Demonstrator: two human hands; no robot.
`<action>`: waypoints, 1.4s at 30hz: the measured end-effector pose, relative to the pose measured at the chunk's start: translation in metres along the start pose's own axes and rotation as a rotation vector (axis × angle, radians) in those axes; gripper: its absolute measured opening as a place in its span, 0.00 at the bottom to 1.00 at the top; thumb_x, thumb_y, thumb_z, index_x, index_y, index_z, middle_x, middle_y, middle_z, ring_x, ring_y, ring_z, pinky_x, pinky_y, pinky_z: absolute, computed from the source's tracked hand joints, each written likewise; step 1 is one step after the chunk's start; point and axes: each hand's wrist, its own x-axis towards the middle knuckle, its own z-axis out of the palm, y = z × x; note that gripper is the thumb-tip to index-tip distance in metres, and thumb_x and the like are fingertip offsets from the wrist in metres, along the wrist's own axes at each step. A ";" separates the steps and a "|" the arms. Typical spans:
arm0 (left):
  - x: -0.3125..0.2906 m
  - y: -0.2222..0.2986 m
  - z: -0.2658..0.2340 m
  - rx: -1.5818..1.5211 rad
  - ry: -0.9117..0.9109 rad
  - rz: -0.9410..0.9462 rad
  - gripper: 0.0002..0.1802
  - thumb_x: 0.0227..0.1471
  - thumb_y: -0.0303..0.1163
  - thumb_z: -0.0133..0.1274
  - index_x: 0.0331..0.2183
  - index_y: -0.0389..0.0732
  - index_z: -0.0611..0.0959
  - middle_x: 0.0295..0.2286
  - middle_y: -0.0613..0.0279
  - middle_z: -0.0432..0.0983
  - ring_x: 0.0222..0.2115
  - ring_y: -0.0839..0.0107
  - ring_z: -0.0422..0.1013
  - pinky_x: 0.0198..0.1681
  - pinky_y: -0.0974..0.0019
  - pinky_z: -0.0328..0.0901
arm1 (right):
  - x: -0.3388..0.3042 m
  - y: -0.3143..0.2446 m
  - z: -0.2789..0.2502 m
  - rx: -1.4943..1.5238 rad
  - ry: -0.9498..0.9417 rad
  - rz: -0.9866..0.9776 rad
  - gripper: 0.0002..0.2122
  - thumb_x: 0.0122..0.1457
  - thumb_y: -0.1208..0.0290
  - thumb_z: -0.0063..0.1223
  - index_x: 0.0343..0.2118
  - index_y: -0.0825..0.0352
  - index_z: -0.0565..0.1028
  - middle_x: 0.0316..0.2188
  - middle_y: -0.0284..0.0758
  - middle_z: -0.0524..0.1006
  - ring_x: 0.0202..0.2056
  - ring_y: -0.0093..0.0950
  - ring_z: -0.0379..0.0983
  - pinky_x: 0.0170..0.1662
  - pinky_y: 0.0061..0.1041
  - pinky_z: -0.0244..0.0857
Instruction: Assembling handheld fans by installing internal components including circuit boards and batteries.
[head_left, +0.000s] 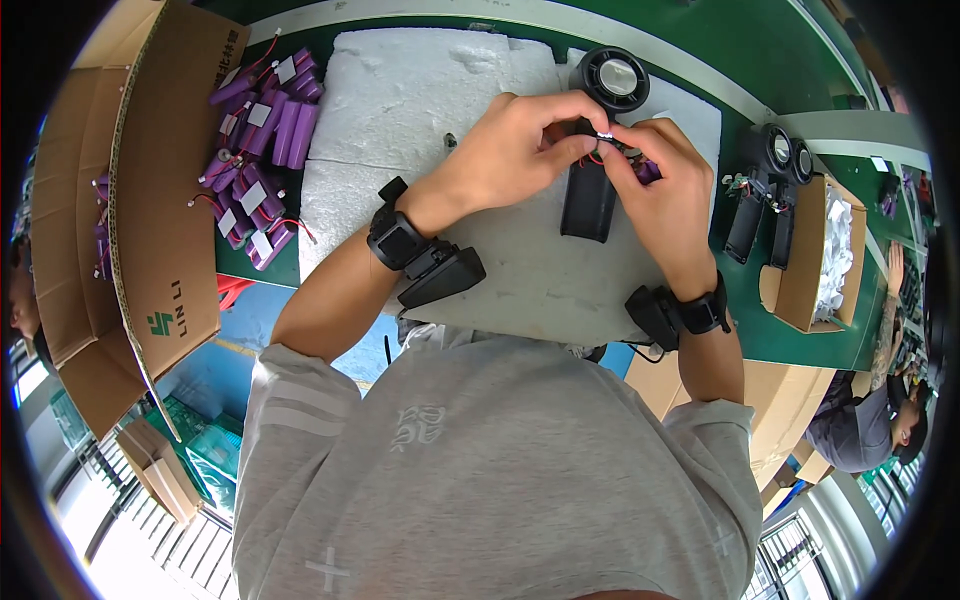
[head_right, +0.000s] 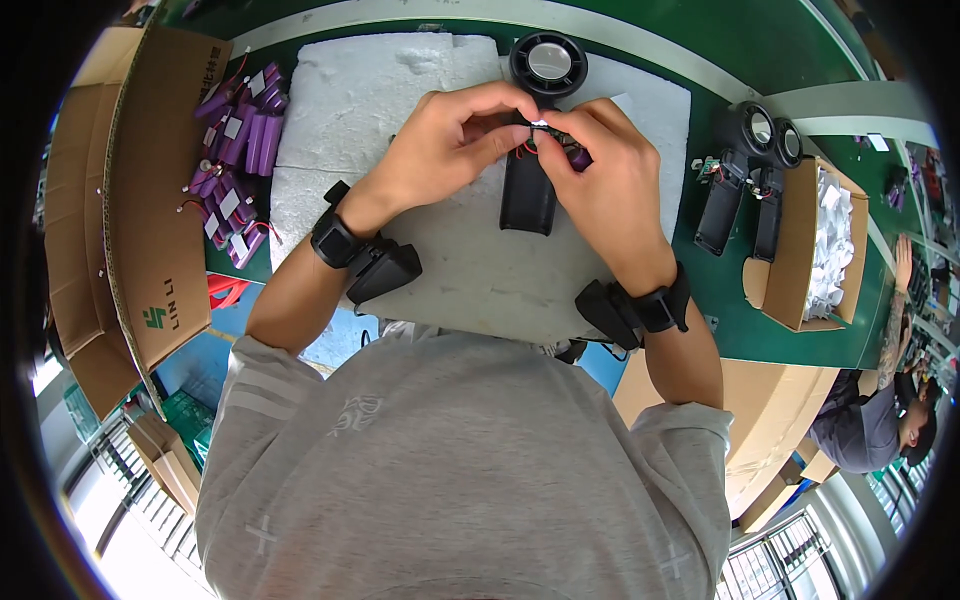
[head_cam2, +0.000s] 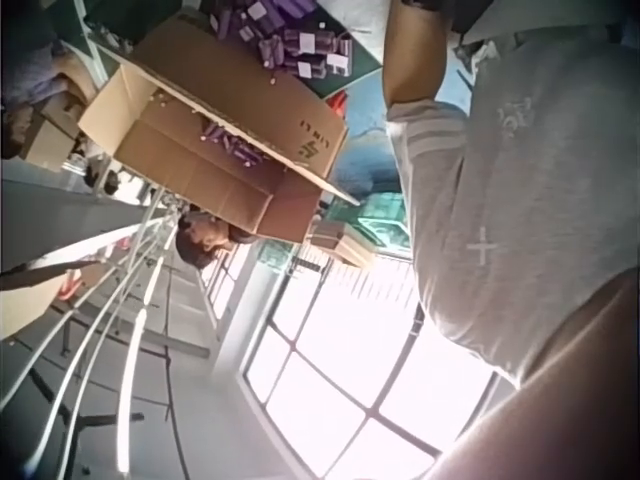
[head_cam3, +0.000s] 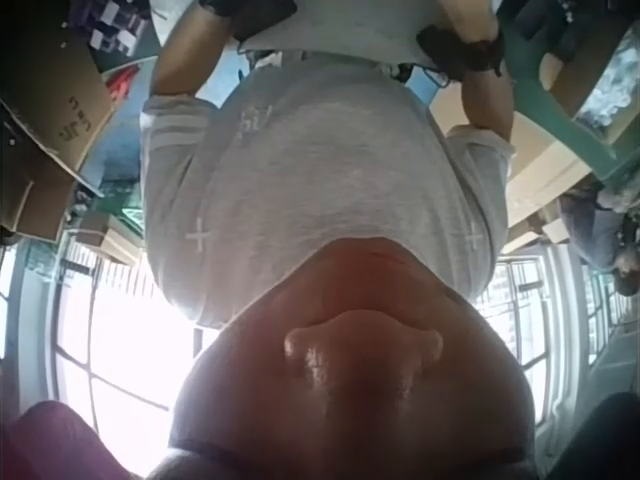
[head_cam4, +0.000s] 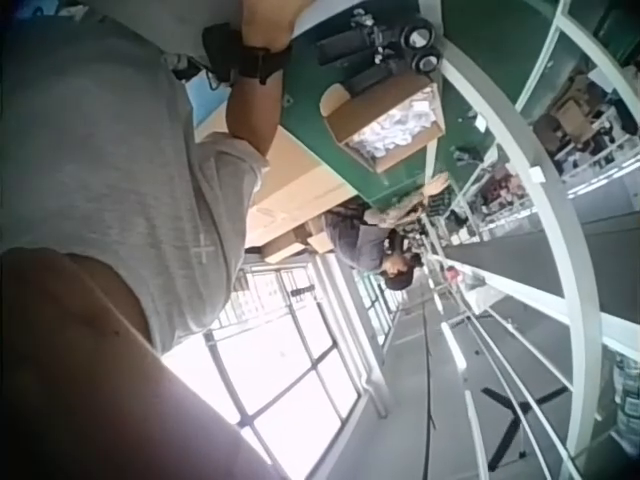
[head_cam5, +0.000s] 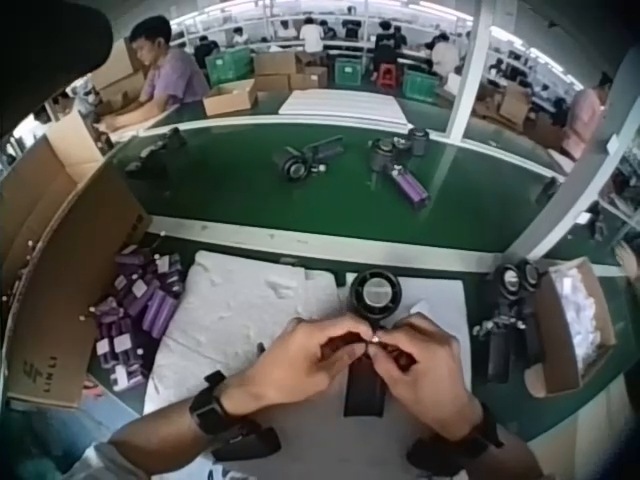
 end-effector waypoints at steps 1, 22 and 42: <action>0.001 0.000 -0.002 0.083 -0.026 0.042 0.10 0.48 0.24 0.57 0.37 0.39 0.81 0.27 0.56 0.80 0.24 0.65 0.75 0.29 0.67 0.68 | 0.000 0.001 0.000 0.004 0.008 -0.005 0.08 0.49 0.78 0.62 0.34 0.69 0.77 0.27 0.33 0.75 0.22 0.21 0.69 0.25 0.18 0.62; -0.004 -0.002 -0.024 0.161 0.009 0.095 0.17 0.47 0.21 0.55 0.40 0.45 0.85 0.31 0.59 0.75 0.28 0.68 0.73 0.36 0.68 0.69 | 0.018 0.004 -0.042 0.756 -0.483 0.665 0.18 0.54 0.79 0.54 0.49 0.64 0.71 0.38 0.33 0.73 0.27 0.19 0.72 0.25 0.16 0.62; -0.004 0.000 -0.015 0.097 0.102 -0.141 0.17 0.42 0.20 0.56 0.36 0.46 0.86 0.26 0.64 0.76 0.23 0.76 0.70 0.30 0.71 0.67 | 0.001 0.007 -0.037 -0.240 -0.194 -0.138 0.06 0.47 0.78 0.63 0.30 0.71 0.79 0.36 0.39 0.81 0.30 0.35 0.77 0.33 0.27 0.72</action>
